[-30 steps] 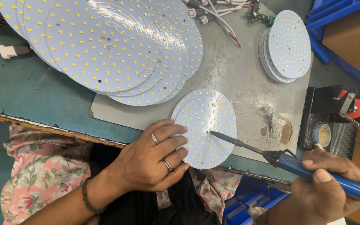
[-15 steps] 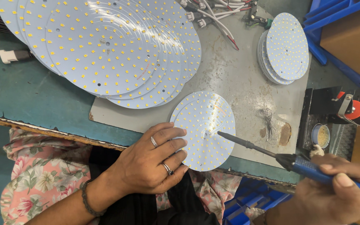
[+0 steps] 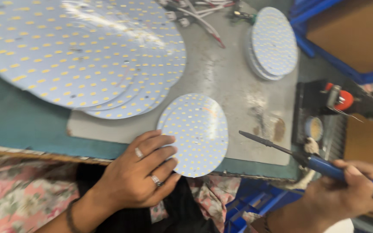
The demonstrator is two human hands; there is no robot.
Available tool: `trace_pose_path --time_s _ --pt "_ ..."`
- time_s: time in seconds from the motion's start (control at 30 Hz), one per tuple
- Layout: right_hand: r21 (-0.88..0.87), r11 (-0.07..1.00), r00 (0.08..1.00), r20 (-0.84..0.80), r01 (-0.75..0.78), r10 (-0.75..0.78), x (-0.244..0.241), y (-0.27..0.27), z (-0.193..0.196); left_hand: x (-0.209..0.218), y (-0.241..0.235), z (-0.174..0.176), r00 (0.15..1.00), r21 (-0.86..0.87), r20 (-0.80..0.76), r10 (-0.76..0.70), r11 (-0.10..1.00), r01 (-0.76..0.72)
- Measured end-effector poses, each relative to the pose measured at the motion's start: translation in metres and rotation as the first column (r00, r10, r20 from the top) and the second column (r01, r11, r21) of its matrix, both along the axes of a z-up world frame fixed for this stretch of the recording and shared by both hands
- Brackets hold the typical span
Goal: The person uses a soldering iron to apply solder to multiple contact points on circular LED modules. They then handle a bundle of thin wires, separating and preparing them for connection.
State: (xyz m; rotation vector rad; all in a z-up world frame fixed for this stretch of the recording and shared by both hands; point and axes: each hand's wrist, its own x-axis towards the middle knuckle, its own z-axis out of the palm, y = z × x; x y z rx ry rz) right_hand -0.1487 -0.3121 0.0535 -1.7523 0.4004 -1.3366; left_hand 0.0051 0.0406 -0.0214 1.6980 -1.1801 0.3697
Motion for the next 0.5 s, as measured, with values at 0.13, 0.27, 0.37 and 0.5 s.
trace_pose_path --time_s 0.13,0.27,0.37,0.5 --pt "0.040 0.999 0.999 0.014 0.032 -0.033 -0.015 -0.017 0.005 0.001 -0.004 0.001 1.000 0.008 0.003 -0.002 1.000 0.002" --pt "0.077 0.994 0.997 -0.017 0.076 -0.075 -0.022 -0.021 0.001 0.001 -0.008 0.000 1.000 0.040 0.026 0.006 0.999 -0.007" --pt "0.164 0.985 0.998 -0.039 0.059 -0.053 -0.020 -0.019 0.000 0.000 -0.010 -0.001 1.000 0.056 0.027 0.014 0.998 -0.016" --pt "0.145 0.989 1.000 -0.017 -0.001 0.003 -0.017 -0.016 0.002 -0.001 -0.009 -0.004 1.000 0.053 0.013 0.006 0.999 -0.007"
